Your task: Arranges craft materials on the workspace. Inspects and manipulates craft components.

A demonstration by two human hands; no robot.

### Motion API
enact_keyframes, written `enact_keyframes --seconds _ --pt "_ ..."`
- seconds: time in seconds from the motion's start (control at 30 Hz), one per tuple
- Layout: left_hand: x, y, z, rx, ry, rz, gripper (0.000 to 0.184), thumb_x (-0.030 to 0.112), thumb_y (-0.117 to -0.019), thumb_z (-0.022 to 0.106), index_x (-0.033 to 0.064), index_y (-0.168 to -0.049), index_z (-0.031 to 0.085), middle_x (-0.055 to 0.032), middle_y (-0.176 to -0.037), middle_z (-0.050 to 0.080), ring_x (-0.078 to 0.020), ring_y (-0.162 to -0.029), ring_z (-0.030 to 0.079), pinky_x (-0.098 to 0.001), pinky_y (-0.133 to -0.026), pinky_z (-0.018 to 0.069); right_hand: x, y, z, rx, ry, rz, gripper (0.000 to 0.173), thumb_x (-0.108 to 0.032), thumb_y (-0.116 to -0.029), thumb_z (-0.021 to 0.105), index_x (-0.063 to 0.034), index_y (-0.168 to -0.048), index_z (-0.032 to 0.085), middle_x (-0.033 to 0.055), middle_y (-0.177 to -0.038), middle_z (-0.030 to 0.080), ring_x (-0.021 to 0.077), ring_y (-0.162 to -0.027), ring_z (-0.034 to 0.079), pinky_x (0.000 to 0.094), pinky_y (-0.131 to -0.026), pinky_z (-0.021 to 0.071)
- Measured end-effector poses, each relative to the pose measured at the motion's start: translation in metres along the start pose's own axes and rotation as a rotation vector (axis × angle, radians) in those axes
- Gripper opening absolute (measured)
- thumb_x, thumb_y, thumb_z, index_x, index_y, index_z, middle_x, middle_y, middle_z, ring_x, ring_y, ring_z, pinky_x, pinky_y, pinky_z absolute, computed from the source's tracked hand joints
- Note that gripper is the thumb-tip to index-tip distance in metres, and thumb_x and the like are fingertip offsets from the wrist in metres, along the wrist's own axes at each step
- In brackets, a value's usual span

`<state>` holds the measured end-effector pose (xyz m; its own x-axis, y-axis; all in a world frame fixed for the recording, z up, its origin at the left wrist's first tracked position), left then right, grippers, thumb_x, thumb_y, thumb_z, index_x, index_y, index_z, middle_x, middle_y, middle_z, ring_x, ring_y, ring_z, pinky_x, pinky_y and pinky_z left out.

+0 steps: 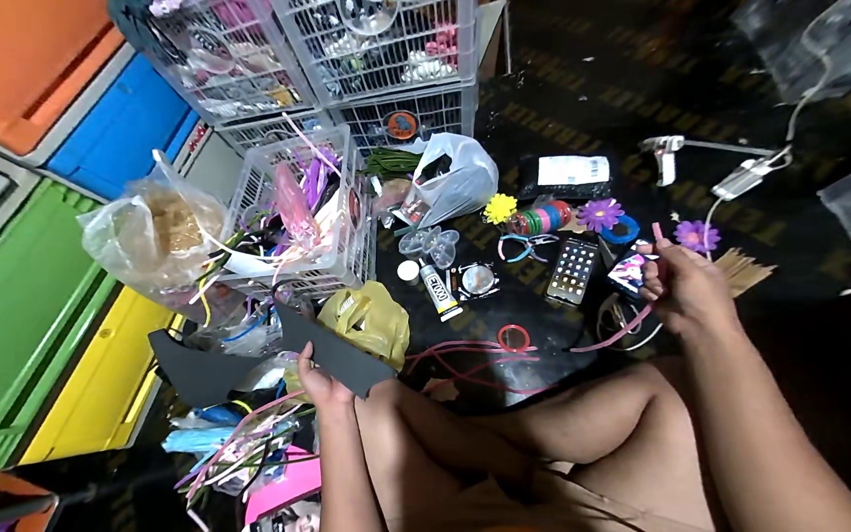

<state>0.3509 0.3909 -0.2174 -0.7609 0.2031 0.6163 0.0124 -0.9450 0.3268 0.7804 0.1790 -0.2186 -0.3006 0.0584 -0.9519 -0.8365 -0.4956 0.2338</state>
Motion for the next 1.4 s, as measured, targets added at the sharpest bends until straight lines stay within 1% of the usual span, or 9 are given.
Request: enact_keyframes --seconds 0.17,0.3,0.5,0.57,0.73,0.93,1.13,1.3,1.4 --pt "0.0002 0.0018 0.0020 -0.002 0.002 0.012 0.029 0.029 -0.1071 0.032 0.0137 -0.104 0.056 -0.0040 -0.085 0.069 -0.0150 -0.078 0.072 -0.0376 -0.065 0.0621 0.0009 -0.0007 0.0000 -0.002 0.010 -0.001 0.032 -0.028 -0.1112 0.041 -0.0124 -0.104 0.067 -0.0110 -0.059 0.049 -0.0006 -0.043 0.038 0.0146 -0.042 0.0347" --pt "0.0001 0.0013 0.0014 -0.003 0.016 0.011 0.028 0.028 -0.1069 0.032 0.0137 -0.103 0.056 -0.0040 -0.085 0.070 -0.0151 -0.078 0.072 -0.0372 -0.065 0.0621 0.0000 0.0008 0.0005 -0.001 0.026 -0.003 0.029 -0.029 -0.1108 0.043 -0.0139 -0.104 0.067 -0.0113 -0.060 0.050 -0.0010 -0.044 0.039 0.0147 -0.043 0.0353" --pt "0.0003 0.0012 0.0020 0.005 0.027 -0.001 0.029 0.029 -0.1066 0.033 0.0132 -0.104 0.056 -0.0050 -0.085 0.070 -0.0159 -0.078 0.072 -0.0380 -0.065 0.0624 0.0008 -0.0002 -0.0003 -0.006 0.040 0.002 0.030 -0.029 -0.1113 0.041 -0.0142 -0.105 0.066 -0.0117 -0.061 0.049 -0.0012 -0.044 0.039 0.0147 -0.043 0.0347" --pt "0.0005 0.0013 0.0018 0.006 0.027 -0.004 0.028 0.029 -0.1067 0.033 0.0131 -0.104 0.056 -0.0054 -0.085 0.070 -0.0157 -0.078 0.072 -0.0381 -0.065 0.0624 0.0015 -0.0008 -0.0008 -0.003 0.038 0.000 0.030 -0.030 -0.1110 0.042 -0.0142 -0.105 0.067 -0.0117 -0.061 0.050 -0.0009 -0.044 0.039 0.0150 -0.042 0.0351" --pt "0.0007 0.0013 0.0018 -0.001 0.026 -0.005 0.030 0.031 -0.1070 0.032 0.0133 -0.103 0.057 -0.0040 -0.085 0.070 -0.0156 -0.077 0.072 -0.0382 -0.065 0.0624 0.0001 0.0011 0.0009 -0.002 0.048 -0.003 0.030 -0.030 -0.1107 0.043 -0.0137 -0.104 0.067 -0.0108 -0.060 0.049 -0.0006 -0.044 0.040 0.0149 -0.043 0.0357" --pt "0.0007 0.0007 0.0013 -0.001 0.020 -0.014 0.032 0.031 -0.1070 0.031 0.0129 -0.102 0.057 -0.0037 -0.084 0.071 -0.0157 -0.076 0.072 -0.0381 -0.064 0.0624 0.0005 0.0019 0.0006 -0.019 0.060 -0.024 0.030 -0.028 -0.1111 0.041 -0.0130 -0.107 0.066 -0.0113 -0.061 0.049 -0.0006 -0.044 0.039 0.0152 -0.043 0.0359" --pt "-0.0002 0.0006 0.0022 0.010 0.007 -0.006 0.030 0.030 -0.1072 0.033 0.0128 -0.102 0.057 -0.0037 -0.084 0.070 -0.0147 -0.076 0.072 -0.0369 -0.064 0.0622 0.0002 0.0016 0.0004 -0.008 0.068 -0.018 0.028 -0.029 -0.1105 0.043 -0.0143 -0.105 0.067 -0.0113 -0.061 0.049 -0.0005 -0.045 0.041 0.0153 -0.043 0.0364" --pt "0.0004 0.0009 0.0024 0.000 0.016 -0.010 0.032 0.031 -0.1072 0.031 0.0129 -0.101 0.057 -0.0039 -0.084 0.070 -0.0148 -0.077 0.072 -0.0371 -0.064 0.0622 0.0004 0.0018 0.0011 -0.016 0.068 -0.029 0.029 -0.028 -0.1105 0.043 -0.0134 -0.105 0.067 -0.0112 -0.060 0.049 -0.0006 -0.044 0.041 0.0154 -0.043 0.0363" --pt "0.0002 0.0003 0.0017 0.003 0.013 -0.005 0.031 0.030 -0.1069 0.033 0.0127 -0.101 0.057 -0.0042 -0.083 0.070 -0.0151 -0.076 0.072 -0.0373 -0.063 0.0624 0.0006 0.0019 0.0007 -0.014 0.068 -0.030 0.028 -0.028 -0.1101 0.044 -0.0141 -0.106 0.067 -0.0113 -0.060 0.049 -0.0008 -0.045 0.040 0.0154 -0.044 0.0360"
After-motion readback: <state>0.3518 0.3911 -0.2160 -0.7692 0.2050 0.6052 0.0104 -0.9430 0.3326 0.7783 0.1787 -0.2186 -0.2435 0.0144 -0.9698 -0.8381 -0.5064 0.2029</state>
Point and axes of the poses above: each hand's wrist, its own y-axis away from the middle knuckle, its own z-axis out of the palm, x = y × z, the point moved 1 cm from there along -y, towards the middle knuckle
